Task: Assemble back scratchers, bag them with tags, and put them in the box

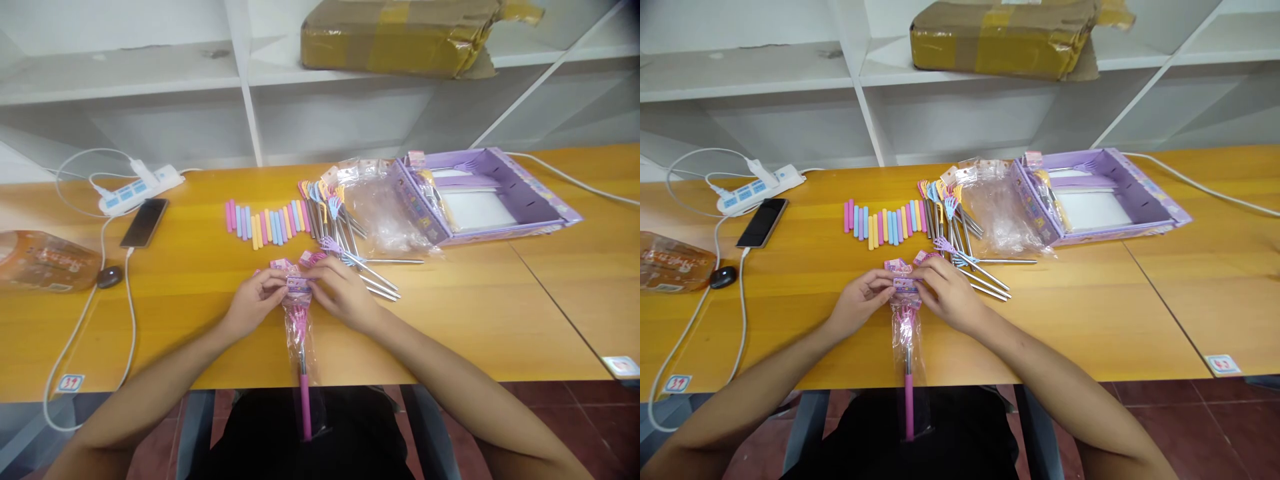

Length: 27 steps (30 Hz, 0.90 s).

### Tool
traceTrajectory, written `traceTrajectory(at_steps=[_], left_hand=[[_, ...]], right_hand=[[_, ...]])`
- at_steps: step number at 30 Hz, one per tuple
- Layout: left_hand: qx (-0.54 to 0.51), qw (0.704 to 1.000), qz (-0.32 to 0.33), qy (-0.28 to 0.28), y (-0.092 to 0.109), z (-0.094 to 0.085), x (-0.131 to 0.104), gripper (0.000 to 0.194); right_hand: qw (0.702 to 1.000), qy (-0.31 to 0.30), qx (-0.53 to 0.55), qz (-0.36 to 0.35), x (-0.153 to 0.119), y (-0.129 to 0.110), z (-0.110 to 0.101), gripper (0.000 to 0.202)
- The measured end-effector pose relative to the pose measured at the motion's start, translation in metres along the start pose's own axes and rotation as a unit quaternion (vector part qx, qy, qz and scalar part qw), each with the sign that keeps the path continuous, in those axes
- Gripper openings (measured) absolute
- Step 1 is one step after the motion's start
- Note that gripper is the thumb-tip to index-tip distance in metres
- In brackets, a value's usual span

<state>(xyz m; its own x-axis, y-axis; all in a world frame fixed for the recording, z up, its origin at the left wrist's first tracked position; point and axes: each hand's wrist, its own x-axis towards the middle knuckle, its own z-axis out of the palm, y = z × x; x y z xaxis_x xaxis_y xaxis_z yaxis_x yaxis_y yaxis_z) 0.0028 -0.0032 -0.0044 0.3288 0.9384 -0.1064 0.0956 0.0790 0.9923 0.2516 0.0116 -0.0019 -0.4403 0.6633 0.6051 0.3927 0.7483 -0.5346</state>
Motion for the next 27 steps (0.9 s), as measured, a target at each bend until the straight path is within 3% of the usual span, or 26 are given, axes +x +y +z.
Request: traceTrajectory(at_steps=[7, 14, 20, 27], left_hand=[[0.027, 0.998, 0.001, 0.058, 0.004, 0.004, -0.003, 0.032], [-0.013, 0.998, 0.011, 0.062, 0.007, 0.005, -0.005, 0.030], [-0.034, 0.996, 0.006, 0.081, 0.013, 0.006, -0.006, 0.032], [-0.019, 0.998, 0.014, 0.064, 0.009, 0.006, -0.006, 0.028]], right_hand=[[1.000, -0.006, 0.028, 0.004, 0.000, -0.003, -0.001, 0.032], [0.998, -0.037, 0.056, -0.007, 0.004, -0.008, -0.007, 0.033], [0.998, -0.027, 0.048, -0.006, 0.002, -0.011, -0.008, 0.037], [0.998, -0.041, 0.047, -0.013, 0.003, -0.009, -0.008, 0.031]])
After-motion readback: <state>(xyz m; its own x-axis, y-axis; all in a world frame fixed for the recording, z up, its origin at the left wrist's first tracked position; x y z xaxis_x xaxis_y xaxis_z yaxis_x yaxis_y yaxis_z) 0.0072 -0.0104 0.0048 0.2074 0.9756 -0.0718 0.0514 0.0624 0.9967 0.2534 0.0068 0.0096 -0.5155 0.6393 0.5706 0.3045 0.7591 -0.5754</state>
